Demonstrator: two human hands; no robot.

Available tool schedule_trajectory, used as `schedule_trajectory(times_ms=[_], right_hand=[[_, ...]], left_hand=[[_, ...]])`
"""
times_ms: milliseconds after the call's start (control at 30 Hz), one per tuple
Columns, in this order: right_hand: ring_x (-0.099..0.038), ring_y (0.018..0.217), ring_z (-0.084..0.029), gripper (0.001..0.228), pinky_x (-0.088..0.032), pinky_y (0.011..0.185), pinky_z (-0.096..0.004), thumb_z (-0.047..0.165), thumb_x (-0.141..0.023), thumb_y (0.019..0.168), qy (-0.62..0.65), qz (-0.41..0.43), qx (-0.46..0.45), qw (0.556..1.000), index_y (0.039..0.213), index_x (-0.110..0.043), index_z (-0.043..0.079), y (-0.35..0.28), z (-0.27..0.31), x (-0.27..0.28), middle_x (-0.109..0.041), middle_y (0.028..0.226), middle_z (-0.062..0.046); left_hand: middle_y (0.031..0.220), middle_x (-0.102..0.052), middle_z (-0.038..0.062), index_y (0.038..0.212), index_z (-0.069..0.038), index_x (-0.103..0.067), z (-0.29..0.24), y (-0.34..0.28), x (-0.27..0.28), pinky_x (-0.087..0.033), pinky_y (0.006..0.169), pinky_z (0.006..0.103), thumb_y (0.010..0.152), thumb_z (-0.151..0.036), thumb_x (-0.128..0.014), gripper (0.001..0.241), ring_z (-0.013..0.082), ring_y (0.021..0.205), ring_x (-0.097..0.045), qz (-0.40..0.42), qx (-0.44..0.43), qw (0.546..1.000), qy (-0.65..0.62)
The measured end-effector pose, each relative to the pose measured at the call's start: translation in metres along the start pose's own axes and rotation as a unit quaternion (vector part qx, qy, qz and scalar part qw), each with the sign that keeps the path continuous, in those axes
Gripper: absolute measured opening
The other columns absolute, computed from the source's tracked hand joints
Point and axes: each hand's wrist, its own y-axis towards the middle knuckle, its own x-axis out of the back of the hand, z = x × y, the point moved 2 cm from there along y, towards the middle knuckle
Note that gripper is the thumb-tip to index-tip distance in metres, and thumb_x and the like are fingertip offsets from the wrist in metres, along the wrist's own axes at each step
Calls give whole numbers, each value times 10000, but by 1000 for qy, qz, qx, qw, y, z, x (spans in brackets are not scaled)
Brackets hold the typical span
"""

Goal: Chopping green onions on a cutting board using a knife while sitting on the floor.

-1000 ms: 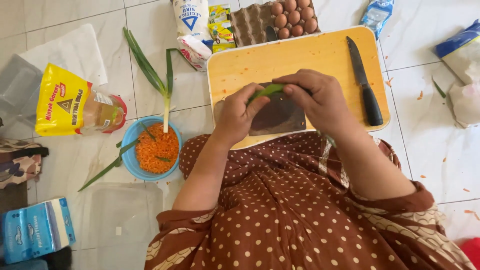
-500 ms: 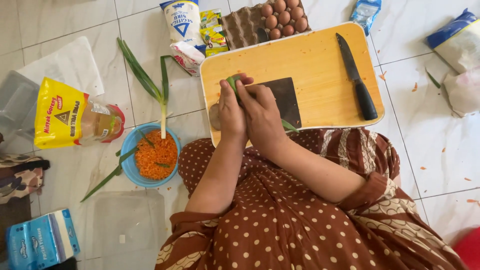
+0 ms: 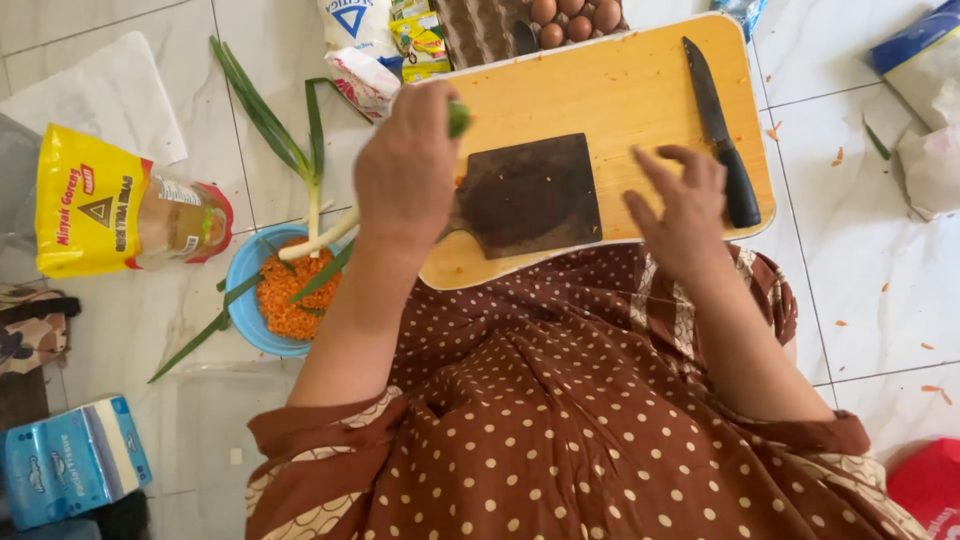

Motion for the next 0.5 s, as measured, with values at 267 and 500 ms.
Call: schedule_trajectory(times_ms=[267,500], right_hand=[[-283,1261,-468,626,-321,937,-685,338,-544,990,-106,-49,-141,983,1510,-384,28,1,-118,-7,-392,1395,-259],[-470,1017,-469,522,-387,926,-560,241,-454,1073,-136,-96,-88,982,1464,-506,-100,18,-146,-23,-540,1226,-280]], left_hand=[[1098,-535,57,1517,-93,-473,-32,-36,-178,-436,420,296,960,-566,-756,784,165,664,-504,37,-124,988,81],[1325,-562,168,1550,-126,-469,-35,-58,-211,-519,754,455,1012,-126,-596,553,353,988,-566,-2,-14,999,-33]])
